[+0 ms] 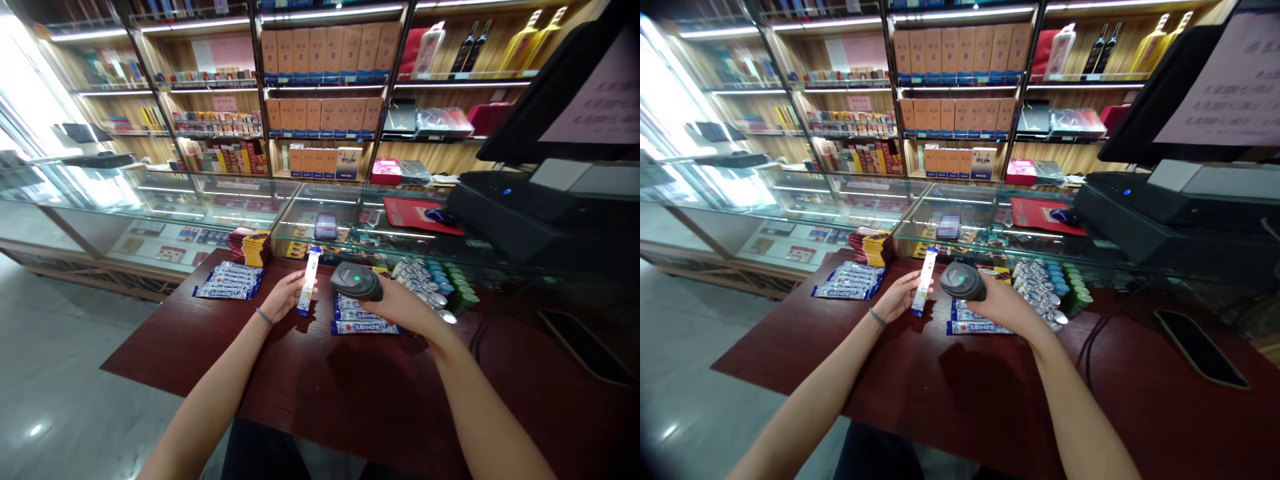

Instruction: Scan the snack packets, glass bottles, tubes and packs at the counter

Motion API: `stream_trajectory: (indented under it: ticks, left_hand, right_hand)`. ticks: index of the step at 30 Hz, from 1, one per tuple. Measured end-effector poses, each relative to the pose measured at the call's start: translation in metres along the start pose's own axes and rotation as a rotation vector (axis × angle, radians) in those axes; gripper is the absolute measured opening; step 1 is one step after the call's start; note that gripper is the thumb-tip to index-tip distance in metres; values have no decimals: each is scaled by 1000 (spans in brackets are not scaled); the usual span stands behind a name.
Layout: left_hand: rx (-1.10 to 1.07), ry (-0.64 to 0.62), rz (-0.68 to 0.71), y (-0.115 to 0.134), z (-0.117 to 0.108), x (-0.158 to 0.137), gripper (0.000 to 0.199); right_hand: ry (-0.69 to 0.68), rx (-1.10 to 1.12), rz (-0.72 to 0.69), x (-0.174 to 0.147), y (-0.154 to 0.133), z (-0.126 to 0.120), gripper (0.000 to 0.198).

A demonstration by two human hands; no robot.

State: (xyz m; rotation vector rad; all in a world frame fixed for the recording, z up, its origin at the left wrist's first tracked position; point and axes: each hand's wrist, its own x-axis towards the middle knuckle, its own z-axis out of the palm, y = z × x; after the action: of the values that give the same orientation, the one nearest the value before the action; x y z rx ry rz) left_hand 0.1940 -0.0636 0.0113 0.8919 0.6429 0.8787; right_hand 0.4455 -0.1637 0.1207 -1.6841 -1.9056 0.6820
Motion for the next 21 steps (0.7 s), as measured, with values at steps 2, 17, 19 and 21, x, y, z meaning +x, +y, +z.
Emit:
stream_trajectory:
  ticks: [2,17,19,21]
  left_hand:
    - [-27,18,-5,-1,0,0,34]
    - [358,236,452,62,-25,-8,53]
    - [557,303,543,76,-43,-18,53]
    - [795,370,593,85,-63,-32,48]
  right_hand:
    - [12,13,7,-1,0,-1,51]
    - [105,118,-109,10,5,41,55]
    - [107,150,-124,12,5,50,56]
    - [110,173,-144,13,2,60,57]
